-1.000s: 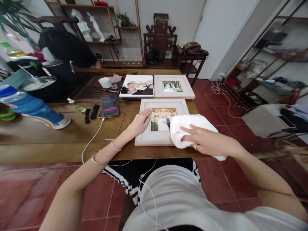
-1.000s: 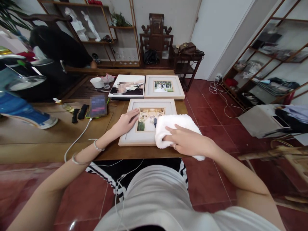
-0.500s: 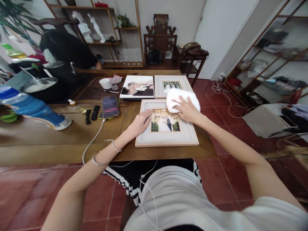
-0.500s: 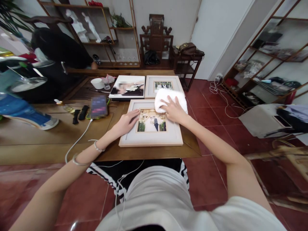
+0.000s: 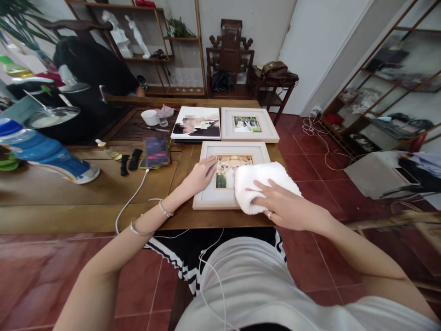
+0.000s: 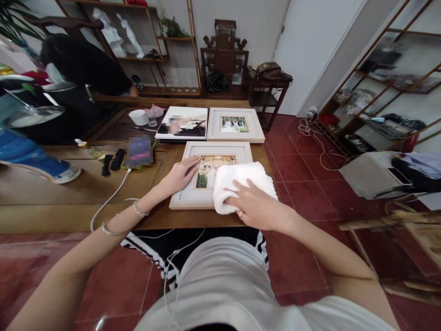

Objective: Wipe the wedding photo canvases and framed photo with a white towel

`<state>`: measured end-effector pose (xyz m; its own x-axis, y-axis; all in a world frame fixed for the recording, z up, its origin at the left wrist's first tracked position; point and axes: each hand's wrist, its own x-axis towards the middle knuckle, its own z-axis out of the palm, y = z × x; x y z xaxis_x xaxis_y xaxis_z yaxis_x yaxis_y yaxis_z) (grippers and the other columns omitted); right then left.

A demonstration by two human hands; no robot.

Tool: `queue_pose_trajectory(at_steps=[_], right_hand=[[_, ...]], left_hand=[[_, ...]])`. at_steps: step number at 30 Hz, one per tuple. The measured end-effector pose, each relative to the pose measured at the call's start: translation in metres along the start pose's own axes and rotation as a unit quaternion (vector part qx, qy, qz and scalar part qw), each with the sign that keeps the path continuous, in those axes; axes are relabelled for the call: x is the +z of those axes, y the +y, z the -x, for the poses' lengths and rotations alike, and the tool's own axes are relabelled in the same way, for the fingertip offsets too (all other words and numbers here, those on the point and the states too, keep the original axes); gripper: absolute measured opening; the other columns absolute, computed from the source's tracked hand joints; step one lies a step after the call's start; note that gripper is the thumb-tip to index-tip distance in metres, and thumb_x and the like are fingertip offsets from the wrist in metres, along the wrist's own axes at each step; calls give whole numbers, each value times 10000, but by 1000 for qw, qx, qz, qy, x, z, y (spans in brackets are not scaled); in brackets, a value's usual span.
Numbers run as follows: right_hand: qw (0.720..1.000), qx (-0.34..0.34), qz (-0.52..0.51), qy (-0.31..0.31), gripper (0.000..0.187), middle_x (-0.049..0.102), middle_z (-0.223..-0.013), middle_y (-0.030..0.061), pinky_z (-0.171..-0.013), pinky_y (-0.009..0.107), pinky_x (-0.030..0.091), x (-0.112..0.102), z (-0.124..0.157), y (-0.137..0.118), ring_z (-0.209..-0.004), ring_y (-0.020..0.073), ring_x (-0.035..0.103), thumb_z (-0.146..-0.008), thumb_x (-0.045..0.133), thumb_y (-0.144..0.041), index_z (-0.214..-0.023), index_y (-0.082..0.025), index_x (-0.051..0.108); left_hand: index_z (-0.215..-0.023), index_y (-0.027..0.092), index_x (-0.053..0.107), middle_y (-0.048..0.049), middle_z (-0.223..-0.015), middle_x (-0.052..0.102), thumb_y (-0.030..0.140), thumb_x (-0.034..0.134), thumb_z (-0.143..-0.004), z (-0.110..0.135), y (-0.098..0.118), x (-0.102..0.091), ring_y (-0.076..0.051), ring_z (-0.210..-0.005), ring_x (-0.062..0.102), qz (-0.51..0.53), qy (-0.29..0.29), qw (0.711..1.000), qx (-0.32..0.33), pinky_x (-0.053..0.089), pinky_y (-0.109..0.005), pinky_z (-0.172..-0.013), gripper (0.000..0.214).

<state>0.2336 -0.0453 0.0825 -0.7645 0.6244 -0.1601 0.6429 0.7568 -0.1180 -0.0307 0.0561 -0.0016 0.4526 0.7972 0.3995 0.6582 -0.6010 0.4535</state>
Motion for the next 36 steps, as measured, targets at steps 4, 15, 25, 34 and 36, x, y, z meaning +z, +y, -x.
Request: queue_pose_trajectory(at_steps=[4,15,25,34,36], right_hand=[[997,26,41,67,450,420,-1367,118,-1070,535,170,14,-27,30,-1347,284,191,-754,480,-126,-1199,-194,498],[978,97,129,132,606,260,-1472,61,-995,658,153,11,-91,102,-1351,352,107,-688,391,37,-1237,-204,478],[997,37,62,-13,603,459,-1353,60,-934,493,371,-5,-11,1,-1210,308,414,-650,406,8,-1177,-240,561],[996,43,28,70,666,334,-1436,75,-1058,534,206,14,-34,32,-1352,284,175,-616,401,4,-1242,-207,481],[990,74,48,114,659,308,-1447,93,-1072,533,164,19,-55,58,-1357,282,154,-635,409,-6,-1270,-180,443]], left_hand=[[-1223,123,523,-130,-1312,505,320,364,-911,0,-5,1,-250,-1253,423,3,-11,1000,8,331,-450,-1064,402],[-1219,121,528,-127,-1311,507,304,368,-911,-1,-3,-1,-236,-1250,429,-7,-12,1000,3,341,-428,-1061,392],[-1215,118,534,-132,-1296,521,314,379,-908,-1,0,1,-247,-1238,443,0,0,1000,-3,343,-434,-1059,396],[-1225,90,522,-144,-1310,503,305,365,-912,0,-3,0,-235,-1252,426,-9,-13,1000,12,329,-406,-1072,410],[-1222,93,523,-143,-1317,496,306,364,-913,0,-4,0,-236,-1257,420,-16,-18,1000,11,329,-407,-1072,408]])
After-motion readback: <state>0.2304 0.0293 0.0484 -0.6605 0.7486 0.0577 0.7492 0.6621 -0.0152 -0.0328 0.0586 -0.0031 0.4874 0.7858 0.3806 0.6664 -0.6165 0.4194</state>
